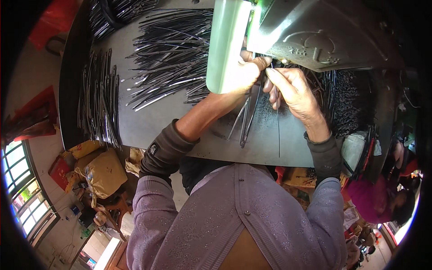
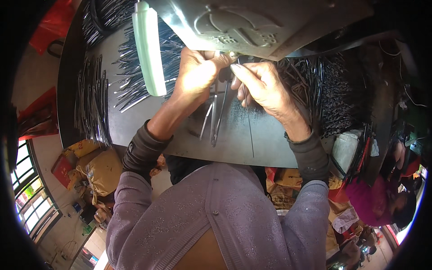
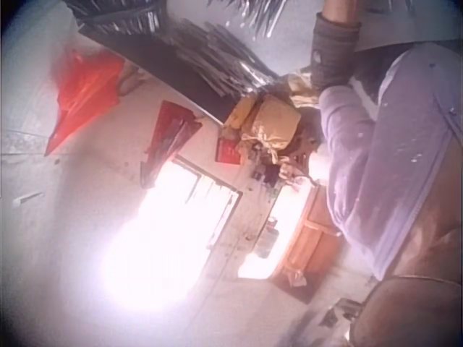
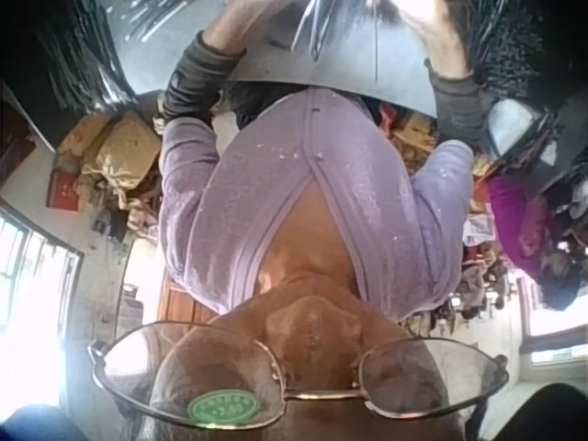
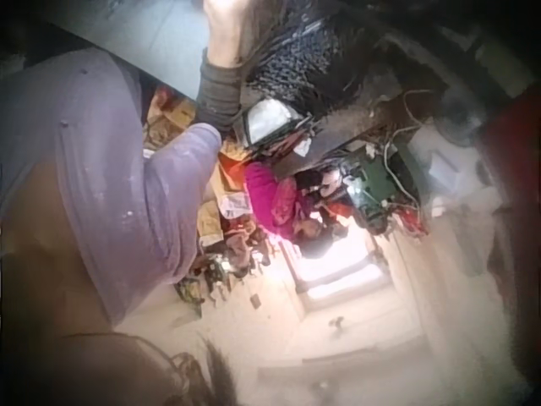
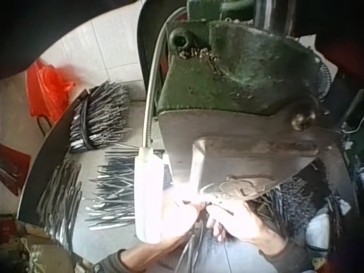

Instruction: Processing and sorting small metal rods using a fabrication machine at a workbench.

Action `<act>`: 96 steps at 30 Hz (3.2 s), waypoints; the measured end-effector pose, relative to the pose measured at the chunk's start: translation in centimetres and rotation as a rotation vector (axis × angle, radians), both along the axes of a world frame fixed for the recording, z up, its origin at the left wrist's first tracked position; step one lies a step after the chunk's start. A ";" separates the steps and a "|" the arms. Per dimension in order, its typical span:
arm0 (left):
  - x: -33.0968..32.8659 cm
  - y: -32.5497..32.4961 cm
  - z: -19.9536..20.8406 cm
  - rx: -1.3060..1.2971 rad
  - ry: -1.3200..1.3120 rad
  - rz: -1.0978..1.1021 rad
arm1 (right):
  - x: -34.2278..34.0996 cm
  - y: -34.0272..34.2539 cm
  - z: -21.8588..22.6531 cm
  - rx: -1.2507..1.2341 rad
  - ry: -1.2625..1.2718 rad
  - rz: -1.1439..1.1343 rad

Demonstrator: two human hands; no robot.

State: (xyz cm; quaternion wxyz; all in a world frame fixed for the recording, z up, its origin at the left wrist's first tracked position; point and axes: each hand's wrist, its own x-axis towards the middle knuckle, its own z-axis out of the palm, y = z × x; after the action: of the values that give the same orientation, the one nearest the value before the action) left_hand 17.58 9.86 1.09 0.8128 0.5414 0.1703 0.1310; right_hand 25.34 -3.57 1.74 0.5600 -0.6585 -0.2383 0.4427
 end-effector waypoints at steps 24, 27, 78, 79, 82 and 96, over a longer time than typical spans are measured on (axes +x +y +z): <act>-12.1 12.1 3.4 1.703 0.637 0.394 | -0.4 -7.2 -0.6 -0.146 -1.182 0.107; -13.7 10.3 2.6 1.868 0.570 0.277 | -0.7 -6.4 -0.8 -0.158 -1.379 0.163; -2.1 -0.1 -0.9 1.203 -0.115 0.209 | -1.4 0.5 -1.2 0.185 0.019 -0.289; -1.8 0.0 -1.0 1.213 -0.142 0.228 | -1.1 0.6 -1.1 0.194 0.030 -0.294; -1.1 0.4 -1.3 1.238 -0.182 0.253 | -0.7 1.1 -1.1 0.196 0.045 -0.314; -1.6 0.6 -0.3 1.699 -0.222 0.142 | 0.0 0.5 -1.6 0.240 0.199 -0.266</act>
State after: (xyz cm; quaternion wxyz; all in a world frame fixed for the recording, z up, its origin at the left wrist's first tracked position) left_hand 16.00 10.47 0.79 0.1336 0.9384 -0.0326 0.3171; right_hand 25.38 -3.09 0.16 0.7086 -0.5659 -0.1439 0.3963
